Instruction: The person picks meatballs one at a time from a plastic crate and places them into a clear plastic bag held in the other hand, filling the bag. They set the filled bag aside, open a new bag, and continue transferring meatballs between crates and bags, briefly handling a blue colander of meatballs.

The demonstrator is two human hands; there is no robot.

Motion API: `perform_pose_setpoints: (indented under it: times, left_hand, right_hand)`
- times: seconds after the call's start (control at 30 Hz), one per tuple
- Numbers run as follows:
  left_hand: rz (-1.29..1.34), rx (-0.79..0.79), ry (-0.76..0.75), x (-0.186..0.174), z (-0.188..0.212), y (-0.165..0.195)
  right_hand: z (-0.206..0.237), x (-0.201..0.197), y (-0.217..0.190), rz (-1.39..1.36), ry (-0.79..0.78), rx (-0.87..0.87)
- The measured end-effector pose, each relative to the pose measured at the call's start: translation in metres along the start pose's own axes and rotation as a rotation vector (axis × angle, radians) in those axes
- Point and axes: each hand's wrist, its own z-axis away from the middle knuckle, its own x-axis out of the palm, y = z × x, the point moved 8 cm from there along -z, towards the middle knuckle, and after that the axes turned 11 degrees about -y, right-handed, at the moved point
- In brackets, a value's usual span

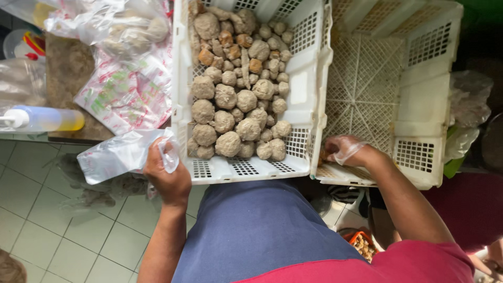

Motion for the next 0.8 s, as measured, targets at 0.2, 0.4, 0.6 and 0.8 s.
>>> perform_pose_setpoints:
  times: [0.2, 0.4, 0.6, 0.8]
  left_hand:
    - [0.132, -0.048, -0.045, -0.004, -0.006, -0.006]
    - [0.208, 0.023, -0.087, -0.009, -0.012, -0.008]
    - [0.307, -0.062, -0.241, -0.017, -0.017, -0.032]
    - [0.756, -0.233, -0.347, -0.066, -0.008, -0.082]
  right_hand:
    - [0.05, -0.055, -0.029, -0.196, 0.439, -0.112]
    - [0.056, -0.062, -0.149, -0.147, 0.714, -0.429]
    - [0.006, -0.029, -0.291, 0.463, 0.663, -0.732]
    - [-0.036, -0.024, -0.3, 0.626, 0.381, -0.358]
